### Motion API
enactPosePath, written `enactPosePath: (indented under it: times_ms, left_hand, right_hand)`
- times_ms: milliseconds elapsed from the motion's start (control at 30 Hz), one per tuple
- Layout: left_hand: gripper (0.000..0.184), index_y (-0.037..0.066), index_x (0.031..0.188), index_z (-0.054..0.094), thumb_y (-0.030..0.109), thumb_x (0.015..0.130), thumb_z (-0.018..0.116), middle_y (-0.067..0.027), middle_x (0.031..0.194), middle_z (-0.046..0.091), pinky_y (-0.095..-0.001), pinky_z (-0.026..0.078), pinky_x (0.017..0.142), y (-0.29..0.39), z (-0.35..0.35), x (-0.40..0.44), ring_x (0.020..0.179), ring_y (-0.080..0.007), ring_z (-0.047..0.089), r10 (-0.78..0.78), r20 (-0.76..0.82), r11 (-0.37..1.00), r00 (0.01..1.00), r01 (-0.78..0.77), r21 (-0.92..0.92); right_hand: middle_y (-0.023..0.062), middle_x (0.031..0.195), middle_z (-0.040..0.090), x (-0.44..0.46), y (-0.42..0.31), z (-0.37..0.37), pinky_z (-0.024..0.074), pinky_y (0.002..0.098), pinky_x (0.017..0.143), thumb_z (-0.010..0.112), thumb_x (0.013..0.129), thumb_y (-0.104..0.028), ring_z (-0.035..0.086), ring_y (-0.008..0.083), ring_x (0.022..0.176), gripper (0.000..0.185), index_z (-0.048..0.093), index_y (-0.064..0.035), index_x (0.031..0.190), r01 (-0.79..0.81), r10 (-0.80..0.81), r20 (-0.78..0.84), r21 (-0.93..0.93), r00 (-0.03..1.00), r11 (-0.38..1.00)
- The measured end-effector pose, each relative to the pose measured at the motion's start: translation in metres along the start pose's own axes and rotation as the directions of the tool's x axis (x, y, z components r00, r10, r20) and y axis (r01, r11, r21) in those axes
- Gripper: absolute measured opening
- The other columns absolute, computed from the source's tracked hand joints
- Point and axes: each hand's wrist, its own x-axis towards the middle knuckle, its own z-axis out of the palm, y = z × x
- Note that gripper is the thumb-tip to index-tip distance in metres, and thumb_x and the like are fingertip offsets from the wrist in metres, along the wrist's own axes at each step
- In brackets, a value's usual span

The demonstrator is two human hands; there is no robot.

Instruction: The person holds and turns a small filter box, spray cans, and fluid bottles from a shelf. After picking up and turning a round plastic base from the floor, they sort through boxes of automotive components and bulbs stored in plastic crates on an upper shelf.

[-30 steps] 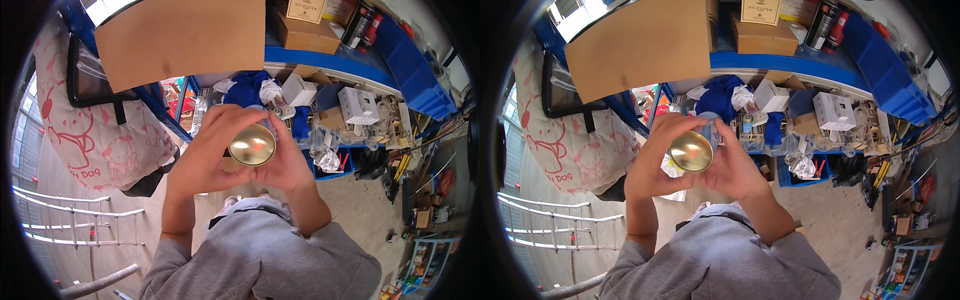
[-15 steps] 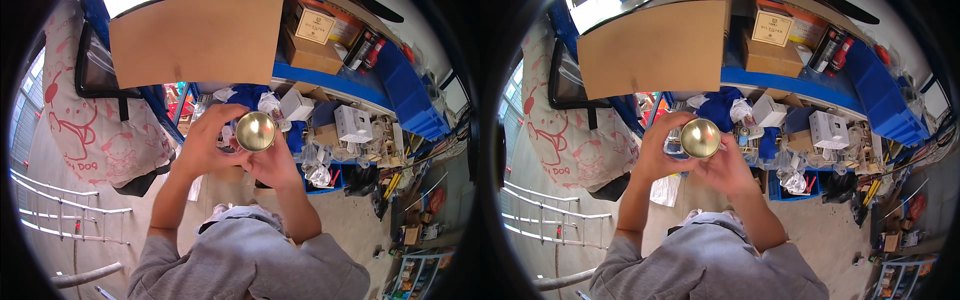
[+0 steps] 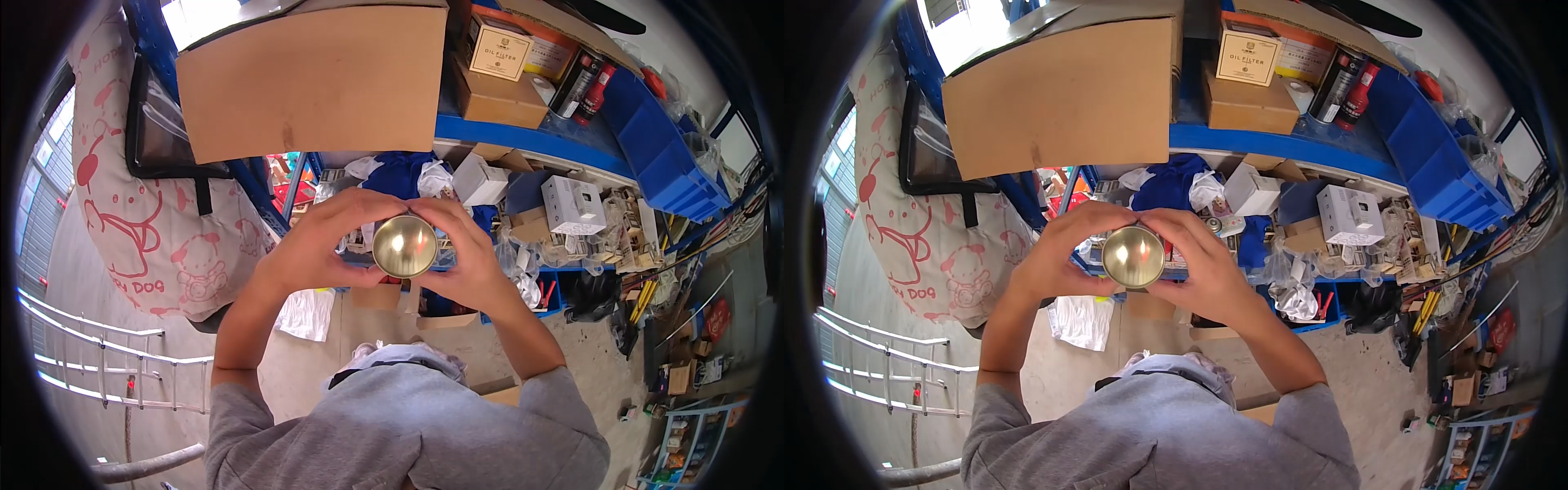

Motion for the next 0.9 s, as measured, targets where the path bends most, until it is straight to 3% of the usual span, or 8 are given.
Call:
enactPosePath:
  times_ms: [433,467,533,567,633,667,733,900]
  left_hand:
    - [0.085,0.007,0.151,0.057,0.008,0.074,0.093,-0.0134,0.142,0.066,-0.0415,0.051,0.11,0.016,0.012,-0.004,0.13,-0.0323,0.064,-0.038,-0.043,0.999,0.998,0.04,0.03]
    - [0.086,0.007,0.153,0.054,0.007,0.076,0.092,-0.0115,0.139,0.065,-0.0419,0.05,0.11,0.017,0.023,-0.013,0.129,-0.0305,0.064,-0.195,-0.176,0.969,0.965,0.162,-0.185]
    - [0.074,0.011,0.156,0.048,0.016,0.092,0.084,-0.0062,0.132,0.063,-0.0457,0.05,0.111,0.004,0.048,-0.04,0.127,-0.0258,0.063,-0.506,-0.278,0.71,0.817,0.212,-0.672]
    - [0.056,0.011,0.152,0.05,0.036,0.106,0.069,-0.006,0.13,0.064,-0.0469,0.049,0.111,0.008,0.054,-0.048,0.126,-0.0253,0.063,-0.747,-0.059,0.308,0.662,0.266,-0.914]
    - [0.069,0.008,0.153,0.047,0.06,0.109,0.052,-0.0081,0.138,0.066,-0.0443,0.049,0.112,0.014,0.06,-0.051,0.131,-0.0257,0.063,-0.649,0.304,-0.075,0.697,0.339,-0.938]
    - [0.069,0.005,0.155,0.045,0.053,0.108,0.06,-0.0104,0.143,0.063,-0.0422,0.048,0.114,0.018,0.063,-0.05,0.134,-0.025,0.06,-0.621,0.301,-0.134,0.724,0.281,-0.95]
    - [0.07,0.003,0.158,0.041,0.033,0.103,0.074,-0.0123,0.144,0.061,-0.0408,0.048,0.114,0.03,0.057,-0.042,0.135,-0.024,0.059,-0.64,0.109,0.232,0.761,0.327,-0.916]
    - [0.081,0.004,0.16,0.037,0.009,0.094,0.082,-0.0128,0.146,0.059,-0.0408,0.047,0.115,0.055,0.017,-0.016,0.134,-0.0239,0.059,-0.543,-0.011,0.425,0.84,0.263,-0.866]
  right_hand:
    - [0.0186,0.143,0.062,-0.005,-0.001,-0.001,0.054,0.0433,0.105,0.094,0.065,-0.007,0.064,0.0377,0.127,0.088,0.058,-0.0016,0.145,0.005,-0.007,-0.068,-0.028,0.998,1.0]
    - [0.0191,0.143,0.062,-0.006,-0.006,-0.005,0.0542,0.044,0.105,0.095,0.065,-0.008,0.065,0.0385,0.126,0.087,0.058,-0.0013,0.144,-0.027,0.024,-0.058,-0.053,0.998,0.998]
    - [0.0206,0.142,0.062,-0.009,-0.006,-0.003,0.0552,0.0478,0.104,0.095,0.065,-0.011,0.066,0.0411,0.124,0.083,0.061,-0.0009,0.14,0.047,-0.057,-0.106,-0.092,0.993,0.995]
    - [0.0208,0.141,0.063,-0.011,-0.008,-0.003,0.0563,0.0497,0.103,0.094,0.066,-0.011,0.066,0.0424,0.124,0.079,0.062,-0.0011,0.138,0.117,-0.132,-0.094,-0.145,0.987,0.983]
    - [0.0209,0.14,0.063,-0.013,-0.008,-0.004,0.0588,0.0527,0.102,0.093,0.069,-0.012,0.065,0.0444,0.126,0.071,0.064,-0.0032,0.133,0.261,-0.281,-0.054,-0.239,0.958,0.935]
    - [0.0207,0.14,0.063,-0.014,-0.008,-0.005,0.0602,0.0537,0.102,0.092,0.071,-0.012,0.065,0.0451,0.127,0.066,0.065,-0.0051,0.131,0.327,-0.345,-0.02,-0.277,0.938,0.904]
    - [0.0195,0.141,0.062,-0.008,-0.005,-0.009,0.0621,0.0529,0.103,0.089,0.076,-0.01,0.064,0.0449,0.127,0.054,0.066,-0.0095,0.125,0.407,-0.426,0.02,-0.335,0.905,0.85]
    - [0.0177,0.141,0.064,0.024,-0.021,-0.031,0.0641,0.0459,0.1,0.083,0.081,-0.006,0.066,0.0397,0.128,0.038,0.069,-0.0126,0.116,0.62,-0.636,0.086,-0.353,0.767,0.701]
